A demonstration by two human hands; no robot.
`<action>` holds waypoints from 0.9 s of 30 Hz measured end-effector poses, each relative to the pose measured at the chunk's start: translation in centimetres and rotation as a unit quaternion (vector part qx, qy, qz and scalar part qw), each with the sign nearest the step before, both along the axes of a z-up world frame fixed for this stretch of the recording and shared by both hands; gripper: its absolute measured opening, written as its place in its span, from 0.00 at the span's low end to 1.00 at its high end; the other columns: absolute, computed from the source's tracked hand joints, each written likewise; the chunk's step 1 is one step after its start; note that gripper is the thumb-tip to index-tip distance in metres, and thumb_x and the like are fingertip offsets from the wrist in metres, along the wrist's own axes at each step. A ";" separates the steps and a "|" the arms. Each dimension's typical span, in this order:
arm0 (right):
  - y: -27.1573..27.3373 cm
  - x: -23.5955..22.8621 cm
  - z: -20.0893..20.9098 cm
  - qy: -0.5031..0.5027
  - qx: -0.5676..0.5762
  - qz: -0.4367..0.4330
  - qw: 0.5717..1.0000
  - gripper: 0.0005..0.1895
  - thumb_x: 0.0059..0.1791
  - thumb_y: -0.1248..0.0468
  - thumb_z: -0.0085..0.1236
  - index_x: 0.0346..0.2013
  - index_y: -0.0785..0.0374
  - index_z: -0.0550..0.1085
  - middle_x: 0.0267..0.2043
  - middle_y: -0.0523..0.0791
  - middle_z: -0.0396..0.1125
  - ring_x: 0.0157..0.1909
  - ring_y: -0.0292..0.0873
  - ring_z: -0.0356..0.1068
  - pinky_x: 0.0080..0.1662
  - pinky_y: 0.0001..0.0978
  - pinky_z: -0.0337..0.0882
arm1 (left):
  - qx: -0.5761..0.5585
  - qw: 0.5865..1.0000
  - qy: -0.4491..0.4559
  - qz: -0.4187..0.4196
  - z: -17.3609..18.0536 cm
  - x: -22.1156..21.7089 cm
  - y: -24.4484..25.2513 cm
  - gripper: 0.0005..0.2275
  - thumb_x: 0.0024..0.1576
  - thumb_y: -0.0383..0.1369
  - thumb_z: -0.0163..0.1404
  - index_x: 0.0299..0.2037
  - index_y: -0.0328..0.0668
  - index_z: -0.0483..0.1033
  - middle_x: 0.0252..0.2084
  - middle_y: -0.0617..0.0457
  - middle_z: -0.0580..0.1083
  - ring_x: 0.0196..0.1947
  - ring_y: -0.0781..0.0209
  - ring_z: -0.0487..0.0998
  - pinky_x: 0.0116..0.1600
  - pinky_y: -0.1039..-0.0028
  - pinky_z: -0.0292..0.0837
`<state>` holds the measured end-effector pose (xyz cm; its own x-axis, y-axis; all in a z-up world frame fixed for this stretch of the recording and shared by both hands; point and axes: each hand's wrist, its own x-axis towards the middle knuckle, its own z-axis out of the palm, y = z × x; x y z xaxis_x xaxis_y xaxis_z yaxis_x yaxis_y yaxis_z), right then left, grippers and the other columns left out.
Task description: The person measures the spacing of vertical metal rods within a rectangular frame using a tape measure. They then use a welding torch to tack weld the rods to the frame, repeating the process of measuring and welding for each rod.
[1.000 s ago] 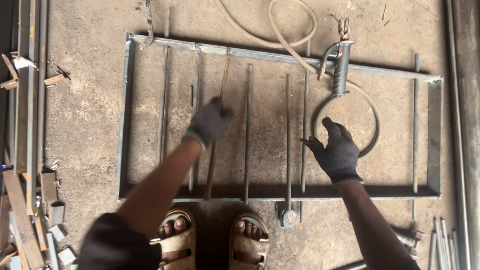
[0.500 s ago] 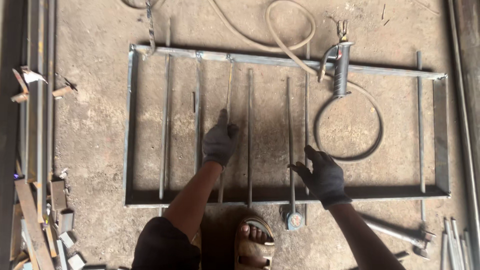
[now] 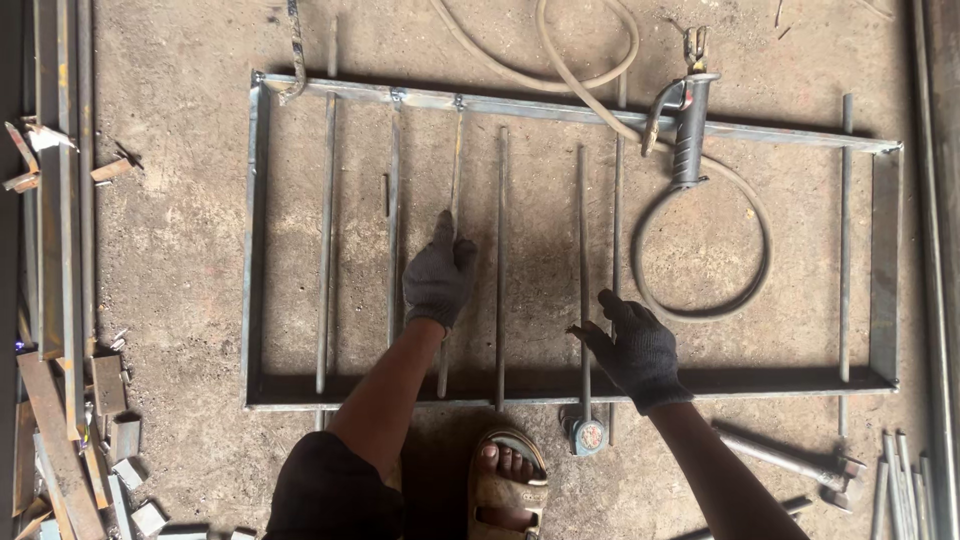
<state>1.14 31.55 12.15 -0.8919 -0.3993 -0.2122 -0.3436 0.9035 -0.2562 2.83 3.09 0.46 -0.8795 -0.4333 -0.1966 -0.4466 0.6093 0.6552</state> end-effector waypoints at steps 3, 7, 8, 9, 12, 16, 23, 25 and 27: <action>-0.3 -0.2 -0.2 0.014 -0.006 0.015 1.000 0.35 0.45 0.42 0.64 0.57 0.61 0.72 0.46 0.50 0.75 0.47 0.49 0.76 0.47 0.42 0.77 | 0.000 1.000 0.014 0.012 0.2 0.0 -0.1 0.29 0.63 0.48 0.46 0.73 0.47 0.60 0.31 0.42 0.80 0.32 0.46 0.84 0.41 0.58 0.78; -0.4 -0.1 -0.5 -0.005 -0.008 -0.011 1.000 0.35 0.45 0.41 0.63 0.57 0.61 0.73 0.45 0.49 0.75 0.42 0.47 0.78 0.46 0.41 0.77 | 0.001 1.000 -0.008 0.005 0.2 0.0 -0.1 0.29 0.64 0.48 0.46 0.73 0.46 0.59 0.32 0.40 0.80 0.33 0.45 0.84 0.40 0.57 0.79; -0.4 -0.1 -0.6 -0.002 -0.009 -0.011 1.000 0.35 0.44 0.41 0.63 0.57 0.61 0.73 0.44 0.49 0.75 0.42 0.48 0.77 0.46 0.41 0.77 | -0.003 1.000 -0.001 0.005 0.1 -0.1 -0.1 0.29 0.64 0.48 0.46 0.73 0.46 0.59 0.33 0.40 0.80 0.33 0.45 0.84 0.40 0.57 0.79; -0.3 -0.2 -0.6 0.001 -0.010 -0.011 1.000 0.35 0.44 0.41 0.63 0.57 0.61 0.73 0.44 0.49 0.75 0.43 0.48 0.77 0.46 0.41 0.78 | -0.007 1.000 0.006 0.005 0.1 -0.1 -0.1 0.29 0.64 0.48 0.45 0.73 0.45 0.59 0.34 0.39 0.80 0.33 0.44 0.84 0.40 0.57 0.79; -0.2 -0.2 -0.7 0.010 -0.016 -0.002 1.000 0.35 0.45 0.42 0.64 0.57 0.61 0.73 0.45 0.50 0.75 0.45 0.49 0.77 0.46 0.43 0.77 | -0.005 1.000 -0.004 0.000 -0.1 -0.2 -0.1 0.29 0.64 0.48 0.45 0.73 0.44 0.58 0.35 0.39 0.80 0.34 0.44 0.84 0.40 0.56 0.79; -0.1 -0.2 -0.7 -0.008 -0.004 -0.016 1.000 0.36 0.44 0.41 0.65 0.58 0.60 0.72 0.46 0.51 0.75 0.46 0.50 0.77 0.47 0.45 0.77 | -0.015 1.000 0.008 0.006 -0.6 -0.1 0.1 0.29 0.63 0.49 0.46 0.73 0.47 0.59 0.34 0.39 0.80 0.34 0.43 0.84 0.40 0.56 0.79; -0.3 -0.2 -0.5 -0.011 -0.004 -0.022 1.000 0.36 0.44 0.41 0.64 0.58 0.60 0.72 0.47 0.51 0.75 0.46 0.50 0.77 0.47 0.43 0.77 | -0.014 1.000 0.011 0.002 -1.0 0.1 0.2 0.29 0.64 0.50 0.45 0.73 0.47 0.58 0.32 0.42 0.80 0.31 0.47 0.84 0.38 0.58 0.79; -0.3 -0.3 -0.4 -0.008 -0.008 -0.018 1.000 0.36 0.44 0.40 0.64 0.58 0.61 0.72 0.47 0.50 0.75 0.45 0.49 0.77 0.47 0.43 0.78 | -0.012 1.000 0.013 0.000 -1.1 0.1 0.2 0.30 0.64 0.51 0.44 0.73 0.46 0.58 0.32 0.43 0.80 0.30 0.48 0.84 0.36 0.59 0.79; -0.3 -0.2 -0.4 -0.017 -0.002 -0.023 1.000 0.36 0.44 0.40 0.64 0.58 0.61 0.72 0.47 0.50 0.75 0.45 0.48 0.77 0.47 0.42 0.78 | -0.028 0.999 0.024 -0.003 -1.1 0.1 0.2 0.30 0.64 0.51 0.44 0.73 0.46 0.58 0.32 0.43 0.79 0.30 0.49 0.83 0.35 0.59 0.79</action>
